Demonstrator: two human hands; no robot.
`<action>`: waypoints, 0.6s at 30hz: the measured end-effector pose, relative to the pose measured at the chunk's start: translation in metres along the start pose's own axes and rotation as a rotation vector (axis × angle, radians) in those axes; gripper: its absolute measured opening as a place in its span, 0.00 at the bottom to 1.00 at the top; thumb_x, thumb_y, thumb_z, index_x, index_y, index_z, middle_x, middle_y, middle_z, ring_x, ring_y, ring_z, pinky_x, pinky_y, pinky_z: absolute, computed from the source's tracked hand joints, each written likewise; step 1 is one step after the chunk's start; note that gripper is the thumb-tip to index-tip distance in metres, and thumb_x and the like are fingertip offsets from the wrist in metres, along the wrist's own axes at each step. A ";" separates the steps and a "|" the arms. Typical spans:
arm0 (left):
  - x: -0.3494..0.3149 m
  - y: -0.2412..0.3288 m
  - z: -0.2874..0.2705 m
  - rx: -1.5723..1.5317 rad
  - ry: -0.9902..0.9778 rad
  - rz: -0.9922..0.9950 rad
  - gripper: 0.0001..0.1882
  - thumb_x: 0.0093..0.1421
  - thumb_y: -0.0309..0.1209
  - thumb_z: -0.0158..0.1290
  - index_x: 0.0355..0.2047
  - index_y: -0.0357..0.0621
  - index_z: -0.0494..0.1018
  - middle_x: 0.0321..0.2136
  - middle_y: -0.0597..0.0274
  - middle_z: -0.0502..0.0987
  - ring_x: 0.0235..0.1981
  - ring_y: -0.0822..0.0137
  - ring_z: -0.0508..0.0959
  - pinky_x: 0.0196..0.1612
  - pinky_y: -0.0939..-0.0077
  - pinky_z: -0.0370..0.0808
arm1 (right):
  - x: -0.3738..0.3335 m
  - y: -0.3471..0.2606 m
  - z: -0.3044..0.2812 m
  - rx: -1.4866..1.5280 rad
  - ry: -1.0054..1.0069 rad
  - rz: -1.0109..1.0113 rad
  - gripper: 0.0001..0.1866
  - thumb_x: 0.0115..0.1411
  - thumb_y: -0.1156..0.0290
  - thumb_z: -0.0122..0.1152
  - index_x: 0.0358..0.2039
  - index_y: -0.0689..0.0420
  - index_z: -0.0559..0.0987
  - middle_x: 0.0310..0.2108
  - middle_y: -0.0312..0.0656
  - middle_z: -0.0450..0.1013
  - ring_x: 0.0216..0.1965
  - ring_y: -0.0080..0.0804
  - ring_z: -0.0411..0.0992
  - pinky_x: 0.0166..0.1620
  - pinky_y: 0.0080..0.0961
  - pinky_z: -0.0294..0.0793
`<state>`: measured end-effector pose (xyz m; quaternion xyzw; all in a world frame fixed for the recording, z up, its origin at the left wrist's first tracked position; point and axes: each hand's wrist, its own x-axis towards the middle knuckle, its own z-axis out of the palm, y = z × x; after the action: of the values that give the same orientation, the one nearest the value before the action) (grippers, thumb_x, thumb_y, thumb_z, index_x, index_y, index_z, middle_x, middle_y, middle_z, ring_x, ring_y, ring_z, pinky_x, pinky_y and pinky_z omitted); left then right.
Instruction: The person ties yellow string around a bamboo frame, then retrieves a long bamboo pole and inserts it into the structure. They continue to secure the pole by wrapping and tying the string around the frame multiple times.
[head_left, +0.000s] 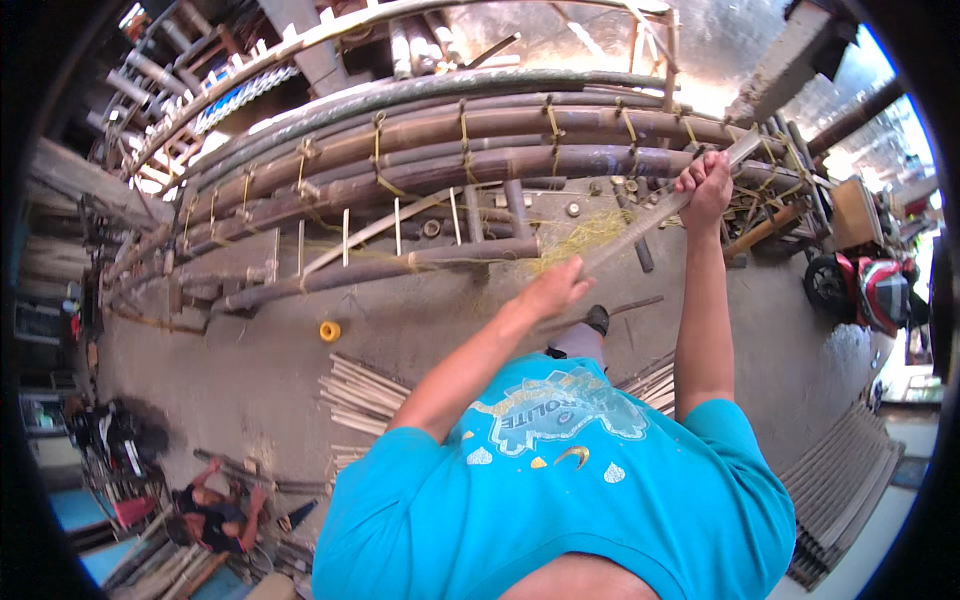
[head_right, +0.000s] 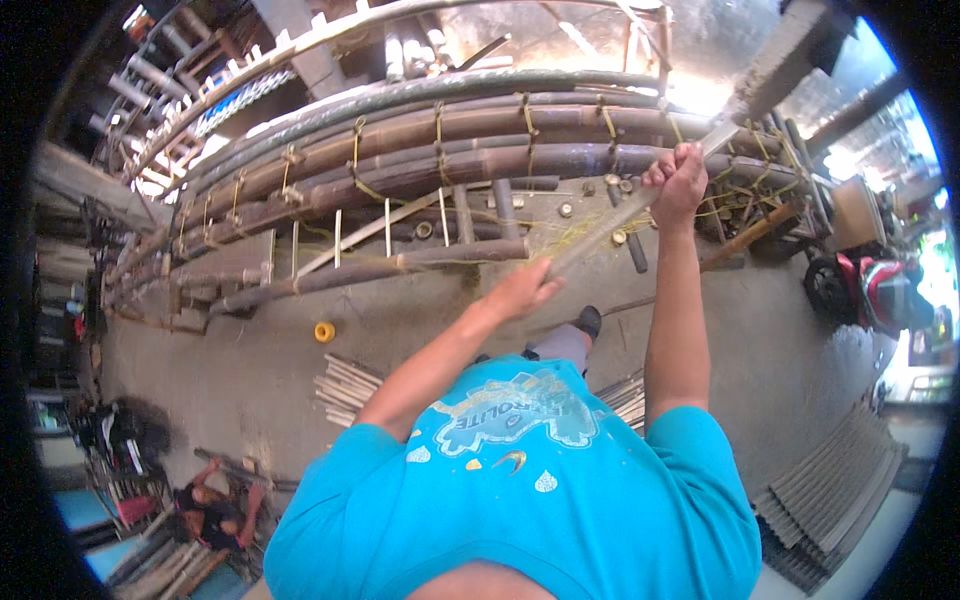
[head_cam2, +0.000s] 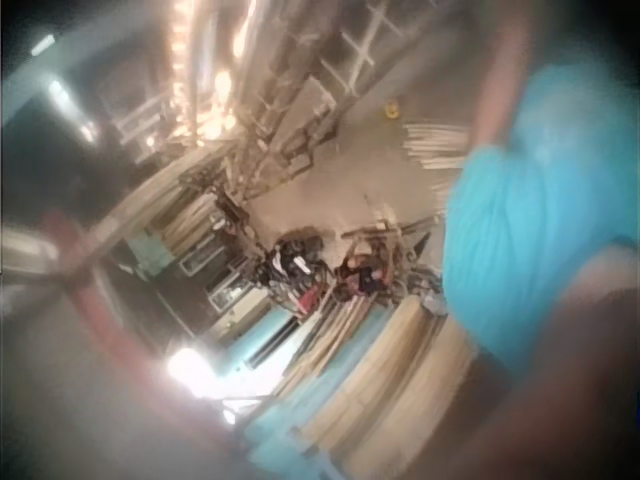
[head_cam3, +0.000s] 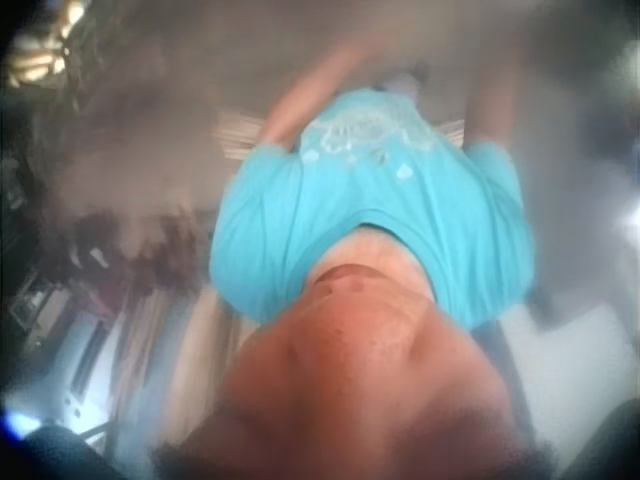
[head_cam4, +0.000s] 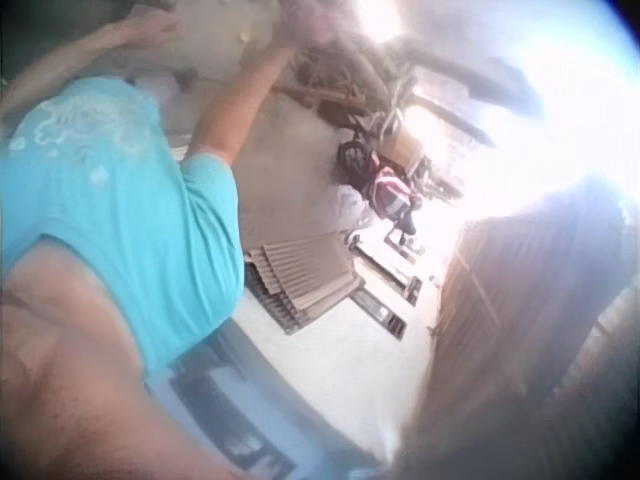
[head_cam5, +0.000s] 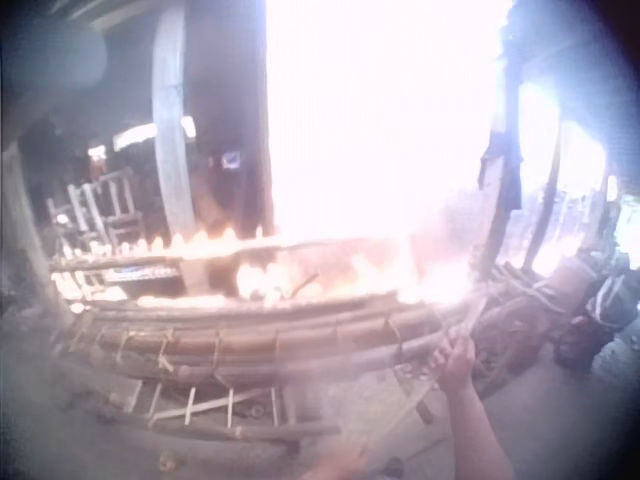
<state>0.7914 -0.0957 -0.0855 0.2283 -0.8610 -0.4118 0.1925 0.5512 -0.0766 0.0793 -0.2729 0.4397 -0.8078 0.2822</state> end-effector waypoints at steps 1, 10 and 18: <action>0.003 0.004 0.012 -0.013 -0.015 -0.016 0.20 0.65 0.45 0.51 0.40 0.39 0.65 0.29 0.38 0.74 0.32 0.38 0.75 0.34 0.47 0.71 | 0.006 -0.001 -0.021 -0.032 0.028 0.010 0.19 0.72 0.51 0.37 0.27 0.48 0.63 0.17 0.29 0.55 0.15 0.20 0.57 0.20 0.22 0.65; -0.004 0.032 -0.060 -0.136 0.303 -0.053 0.13 0.67 0.38 0.50 0.40 0.40 0.63 0.20 0.42 0.73 0.25 0.38 0.76 0.25 0.48 0.70 | -0.041 -0.098 0.145 -0.386 -0.502 -0.577 0.15 0.69 0.55 0.50 0.35 0.53 0.72 0.27 0.36 0.72 0.30 0.27 0.74 0.34 0.28 0.77; -0.036 0.030 -0.129 -0.140 0.604 0.015 0.16 0.71 0.43 0.43 0.37 0.40 0.64 0.14 0.50 0.69 0.16 0.49 0.75 0.19 0.58 0.67 | -0.050 -0.197 0.292 -1.113 -0.896 -1.864 0.15 0.58 0.63 0.63 0.42 0.55 0.75 0.37 0.37 0.73 0.44 0.25 0.71 0.60 0.30 0.63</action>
<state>0.8811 -0.1393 0.0096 0.3200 -0.7361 -0.3821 0.4580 0.7451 -0.1150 0.3755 -0.8350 0.2239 -0.2304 -0.4468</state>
